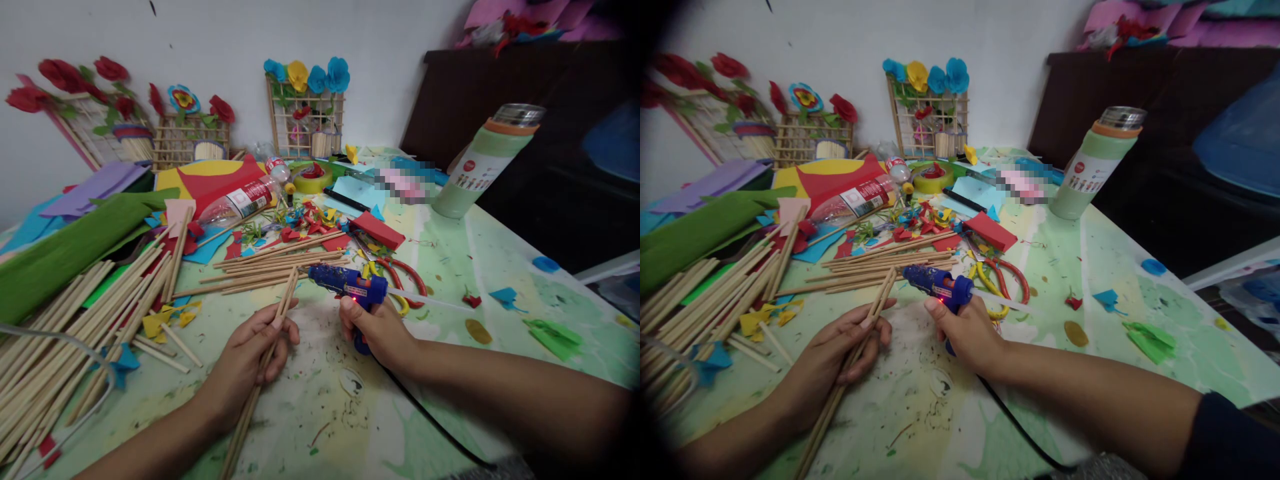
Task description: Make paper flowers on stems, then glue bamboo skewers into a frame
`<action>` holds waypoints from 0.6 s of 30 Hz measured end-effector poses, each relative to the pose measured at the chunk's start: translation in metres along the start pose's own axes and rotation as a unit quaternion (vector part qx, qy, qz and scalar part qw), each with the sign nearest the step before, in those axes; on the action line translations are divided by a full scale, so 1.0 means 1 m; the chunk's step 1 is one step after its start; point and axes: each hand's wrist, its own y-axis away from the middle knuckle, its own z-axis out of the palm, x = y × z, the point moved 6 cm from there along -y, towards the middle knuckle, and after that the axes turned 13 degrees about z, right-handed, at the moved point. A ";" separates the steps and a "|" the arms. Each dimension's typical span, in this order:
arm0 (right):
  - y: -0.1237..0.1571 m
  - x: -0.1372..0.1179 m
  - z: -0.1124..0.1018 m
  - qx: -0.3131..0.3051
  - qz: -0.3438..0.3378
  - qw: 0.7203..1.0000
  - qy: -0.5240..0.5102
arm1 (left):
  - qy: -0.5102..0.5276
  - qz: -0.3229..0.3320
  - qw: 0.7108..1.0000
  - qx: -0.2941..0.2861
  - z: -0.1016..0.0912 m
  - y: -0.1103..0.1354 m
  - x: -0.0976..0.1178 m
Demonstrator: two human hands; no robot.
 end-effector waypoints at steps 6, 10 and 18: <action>0.002 -0.001 0.000 -0.002 0.000 1.000 0.015 | 0.004 0.000 1.000 0.001 0.000 0.000 0.000; 0.003 -0.001 0.000 -0.002 0.009 0.999 0.034 | -0.001 0.003 1.000 -0.001 0.000 0.000 0.000; 0.002 -0.001 0.001 -0.007 -0.018 0.999 0.031 | -0.016 0.008 1.000 0.003 -0.001 -0.001 0.000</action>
